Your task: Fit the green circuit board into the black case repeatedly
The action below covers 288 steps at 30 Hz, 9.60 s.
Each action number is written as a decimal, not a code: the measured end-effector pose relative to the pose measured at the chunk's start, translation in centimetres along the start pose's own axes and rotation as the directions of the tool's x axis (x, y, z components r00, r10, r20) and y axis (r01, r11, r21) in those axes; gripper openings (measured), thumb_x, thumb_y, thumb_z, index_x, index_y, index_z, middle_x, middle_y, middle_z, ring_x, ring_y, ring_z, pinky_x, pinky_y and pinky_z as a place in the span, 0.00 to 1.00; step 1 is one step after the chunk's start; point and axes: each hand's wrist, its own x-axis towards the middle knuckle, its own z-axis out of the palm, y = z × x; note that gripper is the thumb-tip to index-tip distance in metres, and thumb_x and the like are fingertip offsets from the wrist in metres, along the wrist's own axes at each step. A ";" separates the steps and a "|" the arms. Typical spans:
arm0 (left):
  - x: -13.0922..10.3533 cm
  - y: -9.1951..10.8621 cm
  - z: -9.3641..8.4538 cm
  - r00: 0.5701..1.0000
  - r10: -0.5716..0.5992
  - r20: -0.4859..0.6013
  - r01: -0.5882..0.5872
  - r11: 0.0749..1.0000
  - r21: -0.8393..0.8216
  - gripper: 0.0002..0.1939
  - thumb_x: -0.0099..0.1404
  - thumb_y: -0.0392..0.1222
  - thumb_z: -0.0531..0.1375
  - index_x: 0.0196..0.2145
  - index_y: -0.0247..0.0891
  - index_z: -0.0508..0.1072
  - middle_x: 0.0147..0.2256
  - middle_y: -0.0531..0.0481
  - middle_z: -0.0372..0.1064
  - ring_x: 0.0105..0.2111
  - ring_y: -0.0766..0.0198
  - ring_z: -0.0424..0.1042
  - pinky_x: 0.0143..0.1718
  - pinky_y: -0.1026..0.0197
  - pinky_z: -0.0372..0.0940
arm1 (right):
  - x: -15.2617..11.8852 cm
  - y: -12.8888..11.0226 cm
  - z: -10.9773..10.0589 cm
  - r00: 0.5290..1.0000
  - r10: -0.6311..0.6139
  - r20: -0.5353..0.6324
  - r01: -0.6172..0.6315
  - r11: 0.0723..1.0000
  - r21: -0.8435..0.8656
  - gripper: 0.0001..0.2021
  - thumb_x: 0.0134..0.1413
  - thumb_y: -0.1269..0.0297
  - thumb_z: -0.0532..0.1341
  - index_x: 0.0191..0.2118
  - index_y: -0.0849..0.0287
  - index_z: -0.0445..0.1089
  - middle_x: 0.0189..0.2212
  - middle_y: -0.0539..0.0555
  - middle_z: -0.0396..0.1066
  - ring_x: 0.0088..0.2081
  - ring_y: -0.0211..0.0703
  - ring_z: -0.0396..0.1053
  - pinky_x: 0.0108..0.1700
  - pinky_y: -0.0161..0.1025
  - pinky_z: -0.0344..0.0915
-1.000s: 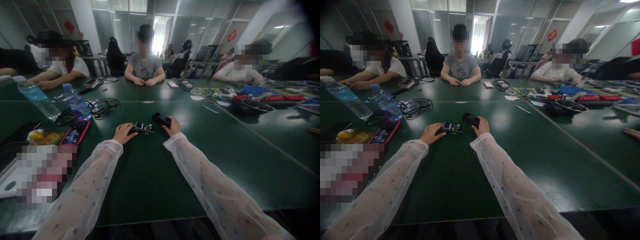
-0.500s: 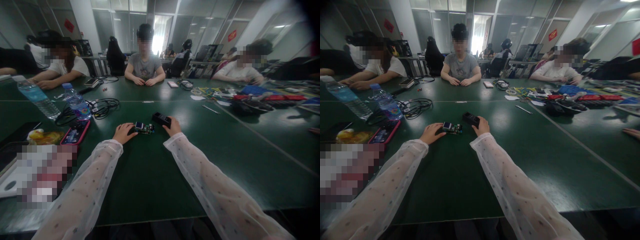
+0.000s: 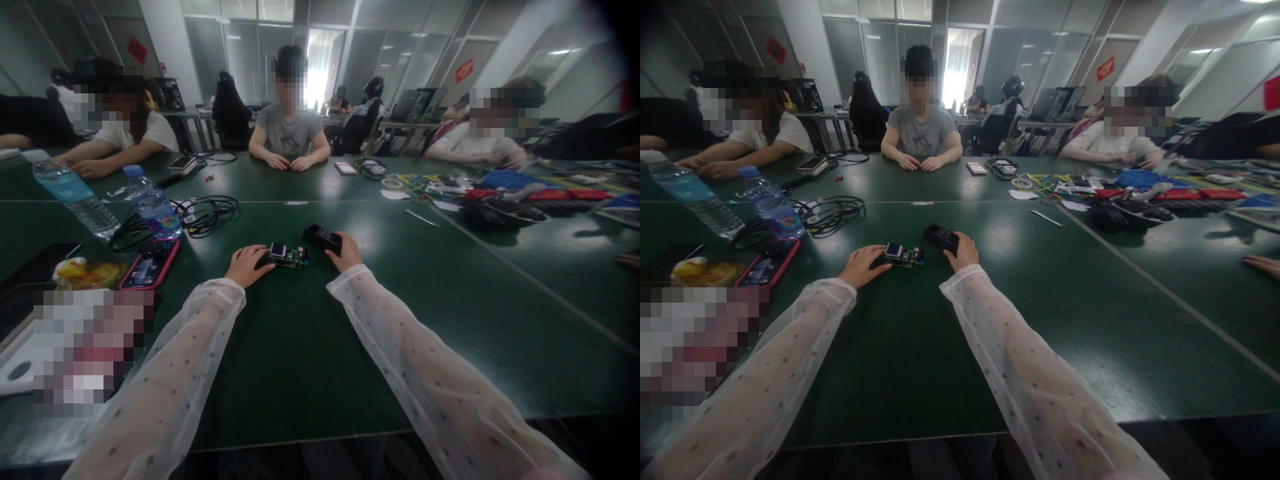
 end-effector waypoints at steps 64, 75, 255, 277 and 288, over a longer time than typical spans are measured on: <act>-0.2 0.8 -0.5 1.000 -0.020 -0.002 0.020 1.000 -0.023 0.30 0.62 0.59 0.55 0.56 0.41 0.60 0.57 0.43 0.61 0.58 0.48 0.58 0.57 0.42 0.50 | -2.3 -5.9 -1.3 0.851 -0.491 0.188 0.447 0.864 0.232 0.30 0.56 0.54 0.58 0.64 0.48 0.53 0.43 0.58 0.64 0.45 0.53 0.63 0.49 0.54 0.64; -0.2 0.7 -0.5 1.000 0.000 0.012 0.000 1.000 -0.007 0.28 0.62 0.60 0.55 0.55 0.43 0.63 0.58 0.44 0.59 0.58 0.48 0.57 0.57 0.42 0.50 | -2.1 -5.8 -1.7 0.840 -0.506 0.194 0.471 0.859 0.201 0.27 0.57 0.53 0.57 0.62 0.48 0.56 0.42 0.57 0.65 0.44 0.53 0.64 0.47 0.53 0.65; -0.1 0.7 -0.2 1.000 -0.020 -0.016 0.020 1.000 0.000 0.28 0.64 0.63 0.52 0.54 0.43 0.63 0.55 0.45 0.63 0.56 0.50 0.59 0.55 0.44 0.52 | -2.5 -4.9 0.8 0.916 -0.282 0.287 0.119 0.872 0.475 0.33 0.52 0.68 0.63 0.62 0.50 0.52 0.57 0.57 0.62 0.57 0.50 0.64 0.58 0.56 0.61; -0.2 0.8 -0.3 0.999 -0.035 -0.011 0.035 0.999 -0.012 0.29 0.63 0.62 0.54 0.55 0.44 0.63 0.56 0.45 0.62 0.57 0.49 0.58 0.57 0.44 0.50 | -2.3 -4.8 1.1 0.916 -0.315 0.247 0.148 0.839 0.523 0.33 0.50 0.68 0.64 0.61 0.52 0.53 0.55 0.57 0.64 0.55 0.49 0.65 0.58 0.54 0.61; -0.2 0.7 -0.3 1.000 -0.021 -0.006 0.021 1.000 -0.015 0.28 0.63 0.62 0.54 0.54 0.44 0.64 0.56 0.46 0.62 0.57 0.49 0.58 0.56 0.44 0.51 | -2.2 -4.3 1.2 0.920 -0.291 0.263 0.062 0.770 0.635 0.27 0.48 0.64 0.65 0.54 0.52 0.58 0.51 0.56 0.67 0.53 0.48 0.67 0.57 0.54 0.62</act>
